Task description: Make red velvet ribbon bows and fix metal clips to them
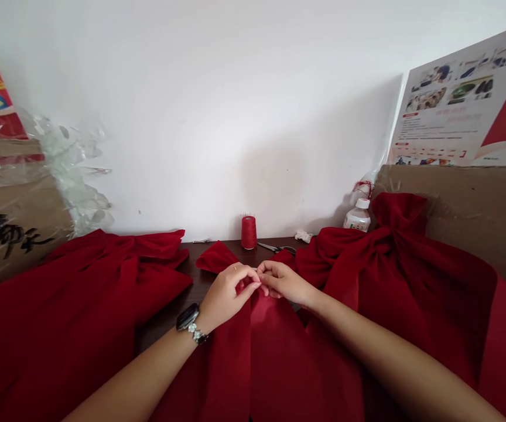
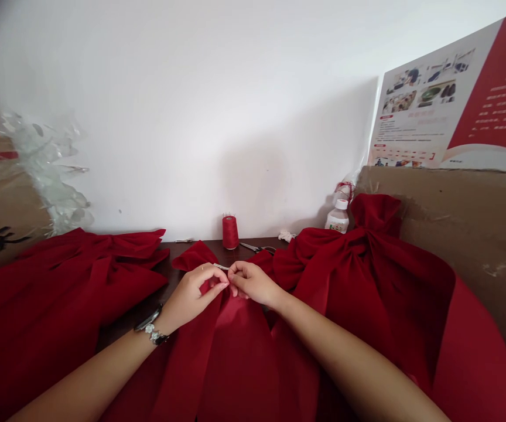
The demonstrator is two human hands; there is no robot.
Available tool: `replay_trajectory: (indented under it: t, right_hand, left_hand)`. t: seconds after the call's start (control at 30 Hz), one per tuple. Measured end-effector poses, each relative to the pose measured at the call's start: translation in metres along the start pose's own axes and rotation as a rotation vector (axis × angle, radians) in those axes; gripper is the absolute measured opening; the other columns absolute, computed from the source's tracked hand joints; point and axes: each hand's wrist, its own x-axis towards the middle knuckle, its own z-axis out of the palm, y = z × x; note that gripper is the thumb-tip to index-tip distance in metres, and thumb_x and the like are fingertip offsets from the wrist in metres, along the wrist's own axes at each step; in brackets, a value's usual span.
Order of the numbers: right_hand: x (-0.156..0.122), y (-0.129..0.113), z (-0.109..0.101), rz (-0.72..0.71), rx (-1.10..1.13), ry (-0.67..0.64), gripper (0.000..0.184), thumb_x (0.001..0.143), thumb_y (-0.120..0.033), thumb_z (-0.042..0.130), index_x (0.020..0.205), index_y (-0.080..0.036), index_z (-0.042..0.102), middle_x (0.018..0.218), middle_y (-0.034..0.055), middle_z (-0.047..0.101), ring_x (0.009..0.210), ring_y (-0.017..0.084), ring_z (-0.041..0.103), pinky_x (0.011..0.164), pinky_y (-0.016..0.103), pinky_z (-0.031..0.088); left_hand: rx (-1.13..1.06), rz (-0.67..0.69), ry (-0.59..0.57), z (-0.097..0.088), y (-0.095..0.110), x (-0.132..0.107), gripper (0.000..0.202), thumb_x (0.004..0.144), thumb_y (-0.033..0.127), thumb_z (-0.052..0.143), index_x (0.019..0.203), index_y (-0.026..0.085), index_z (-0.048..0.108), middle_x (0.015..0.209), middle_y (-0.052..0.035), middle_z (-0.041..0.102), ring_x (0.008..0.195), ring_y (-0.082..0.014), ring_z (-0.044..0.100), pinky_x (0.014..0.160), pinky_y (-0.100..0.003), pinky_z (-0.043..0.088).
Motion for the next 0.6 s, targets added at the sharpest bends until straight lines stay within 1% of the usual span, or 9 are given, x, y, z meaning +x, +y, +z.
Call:
replay_trajectory:
  t: [0.07, 0.13, 0.2, 0.27, 0.33, 0.43, 0.5, 0.6]
  right_hand:
    - [0.0, 0.001, 0.0, -0.063, -0.045, 0.025, 0.022, 0.083, -0.038, 0.053, 0.08, -0.018, 0.046, 0.053, -0.0064, 0.05, 0.042, 0.005, 0.036, 0.042, 0.018, 0.024]
    - [-0.001, 0.001, 0.002, -0.134, -0.119, 0.074, 0.021, 0.085, -0.037, 0.051, 0.079, -0.017, 0.046, 0.054, -0.0059, 0.049, 0.046, 0.006, 0.038, 0.046, 0.019, 0.028]
    - [-0.002, 0.0, 0.005, -0.198, -0.195, 0.141, 0.019, 0.087, -0.034, 0.049, 0.08, -0.017, 0.046, 0.056, -0.0054, 0.048, 0.05, 0.007, 0.04, 0.051, 0.02, 0.031]
    - [-0.005, -0.001, 0.009, -0.257, -0.271, 0.202, 0.016, 0.089, -0.031, 0.048, 0.081, -0.017, 0.047, 0.059, -0.0049, 0.047, 0.053, 0.008, 0.041, 0.053, 0.02, 0.032]
    - [-0.007, -0.001, 0.013, -0.316, -0.36, 0.24, 0.013, 0.089, -0.028, 0.046, 0.082, -0.017, 0.048, 0.062, -0.0044, 0.047, 0.054, 0.008, 0.042, 0.054, 0.02, 0.032]
    - [-0.012, -0.002, 0.016, -0.382, -0.49, 0.26, 0.009, 0.09, -0.025, 0.045, 0.086, -0.018, 0.049, 0.063, -0.0041, 0.048, 0.055, 0.009, 0.043, 0.055, 0.02, 0.033]
    - [-0.014, -0.002, 0.017, -0.402, -0.554, 0.273, 0.006, 0.089, -0.023, 0.045, 0.087, -0.018, 0.049, 0.063, -0.0043, 0.048, 0.054, 0.009, 0.043, 0.054, 0.02, 0.033]
    - [-0.016, -0.002, 0.017, -0.398, -0.608, 0.298, 0.005, 0.088, -0.022, 0.046, 0.088, -0.018, 0.05, 0.061, -0.0051, 0.046, 0.052, 0.009, 0.042, 0.053, 0.02, 0.032]
  left_hand:
    - [-0.223, -0.164, 0.027, 0.002, -0.001, 0.001, 0.011, 0.086, 0.026, 0.057, 0.08, 0.017, 0.061, 0.081, -0.0031, 0.064, 0.075, -0.015, 0.059, 0.07, -0.026, 0.046]
    - [-0.428, -0.295, 0.064, 0.003, -0.002, 0.002, 0.015, 0.082, 0.03, 0.061, 0.079, 0.016, 0.06, 0.08, -0.003, 0.064, 0.072, -0.0137, 0.058, 0.066, -0.024, 0.045]
    - [-0.577, -0.404, 0.105, 0.005, -0.004, 0.002, 0.019, 0.079, 0.034, 0.064, 0.08, 0.015, 0.061, 0.077, -0.0017, 0.062, 0.066, -0.0113, 0.055, 0.061, -0.022, 0.043]
    - [-0.674, -0.498, 0.135, 0.006, -0.005, 0.002, 0.022, 0.077, 0.036, 0.067, 0.081, 0.015, 0.061, 0.074, -0.0002, 0.061, 0.058, -0.0086, 0.05, 0.056, -0.021, 0.041]
    - [-0.721, -0.545, 0.148, 0.006, -0.004, 0.002, 0.024, 0.074, 0.036, 0.069, 0.081, 0.014, 0.062, 0.074, 0.0001, 0.06, 0.055, -0.0068, 0.048, 0.052, -0.019, 0.038]
    - [-0.714, -0.559, 0.149, 0.005, -0.001, 0.001, 0.025, 0.073, 0.036, 0.07, 0.079, 0.014, 0.062, 0.069, 0.0012, 0.058, 0.051, -0.0055, 0.045, 0.048, -0.018, 0.034]
    - [-0.717, -0.565, 0.147, 0.005, 0.001, 0.002, 0.026, 0.072, 0.037, 0.07, 0.079, 0.013, 0.063, 0.066, 0.0018, 0.057, 0.05, -0.0052, 0.044, 0.046, -0.018, 0.033]
    - [-0.726, -0.565, 0.155, 0.004, 0.003, 0.002, 0.027, 0.07, 0.037, 0.071, 0.079, 0.013, 0.063, 0.068, 0.001, 0.059, 0.05, -0.005, 0.044, 0.045, -0.018, 0.033]
